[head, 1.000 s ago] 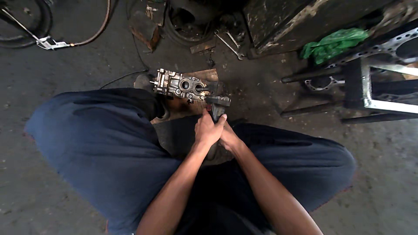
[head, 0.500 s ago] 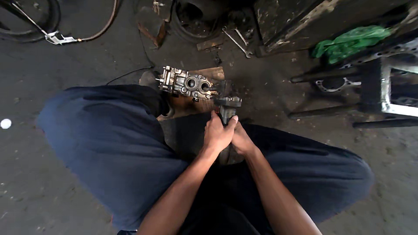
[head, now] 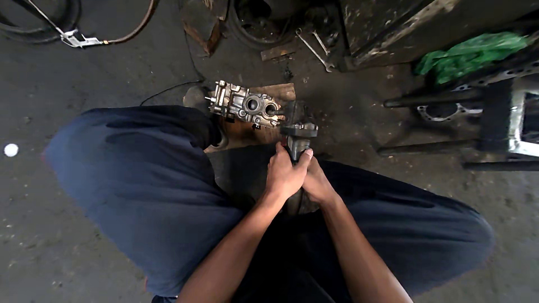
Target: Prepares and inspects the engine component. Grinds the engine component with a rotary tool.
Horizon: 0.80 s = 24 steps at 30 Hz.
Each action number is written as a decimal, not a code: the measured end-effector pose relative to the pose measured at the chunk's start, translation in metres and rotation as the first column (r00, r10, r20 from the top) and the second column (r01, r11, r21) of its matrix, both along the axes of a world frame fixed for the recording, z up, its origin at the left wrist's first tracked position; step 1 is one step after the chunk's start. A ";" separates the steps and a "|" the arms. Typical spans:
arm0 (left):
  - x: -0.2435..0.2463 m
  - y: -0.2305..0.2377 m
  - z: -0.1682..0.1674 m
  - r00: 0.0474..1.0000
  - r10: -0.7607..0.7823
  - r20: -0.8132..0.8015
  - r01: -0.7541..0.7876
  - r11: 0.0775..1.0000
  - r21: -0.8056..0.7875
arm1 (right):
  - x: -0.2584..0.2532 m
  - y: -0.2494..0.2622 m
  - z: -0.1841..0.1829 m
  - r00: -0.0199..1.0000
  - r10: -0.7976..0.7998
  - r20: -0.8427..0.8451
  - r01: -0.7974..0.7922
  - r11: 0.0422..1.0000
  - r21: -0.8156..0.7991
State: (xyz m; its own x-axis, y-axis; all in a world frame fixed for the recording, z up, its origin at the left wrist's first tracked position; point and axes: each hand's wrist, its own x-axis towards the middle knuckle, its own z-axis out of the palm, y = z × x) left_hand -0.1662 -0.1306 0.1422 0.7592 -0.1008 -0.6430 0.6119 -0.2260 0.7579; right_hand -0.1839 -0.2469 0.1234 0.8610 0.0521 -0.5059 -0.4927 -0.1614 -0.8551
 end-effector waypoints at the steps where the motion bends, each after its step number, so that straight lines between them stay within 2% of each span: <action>1: -0.001 0.000 -0.001 1.000 0.005 0.005 -0.005 1.000 -0.010 | 0.000 0.000 0.001 1.000 0.002 -0.001 -0.002 1.000 -0.009; 7: 0.002 -0.001 -0.008 0.999 0.037 -0.004 -0.037 0.997 -0.063 | 0.006 0.000 0.000 1.000 0.016 -0.001 -0.016 0.995 -0.099; 17: 0.014 0.004 -0.037 0.982 0.172 -0.078 -0.181 0.975 -0.130 | 0.026 0.013 -0.014 0.992 0.071 -0.103 -0.091 0.974 -0.207; 24: 0.013 0.008 -0.027 0.978 0.196 -0.066 -0.205 0.962 -0.181 | 0.025 0.014 -0.003 0.993 0.097 -0.062 -0.109 0.967 -0.231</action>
State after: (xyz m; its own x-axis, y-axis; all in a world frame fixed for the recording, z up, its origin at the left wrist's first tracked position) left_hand -0.1536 -0.1227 0.1155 0.7455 -0.0711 -0.6627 0.6662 0.0472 0.7443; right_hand -0.1587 -0.2328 0.1208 0.8303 0.0147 -0.5571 -0.5042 -0.4057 -0.7623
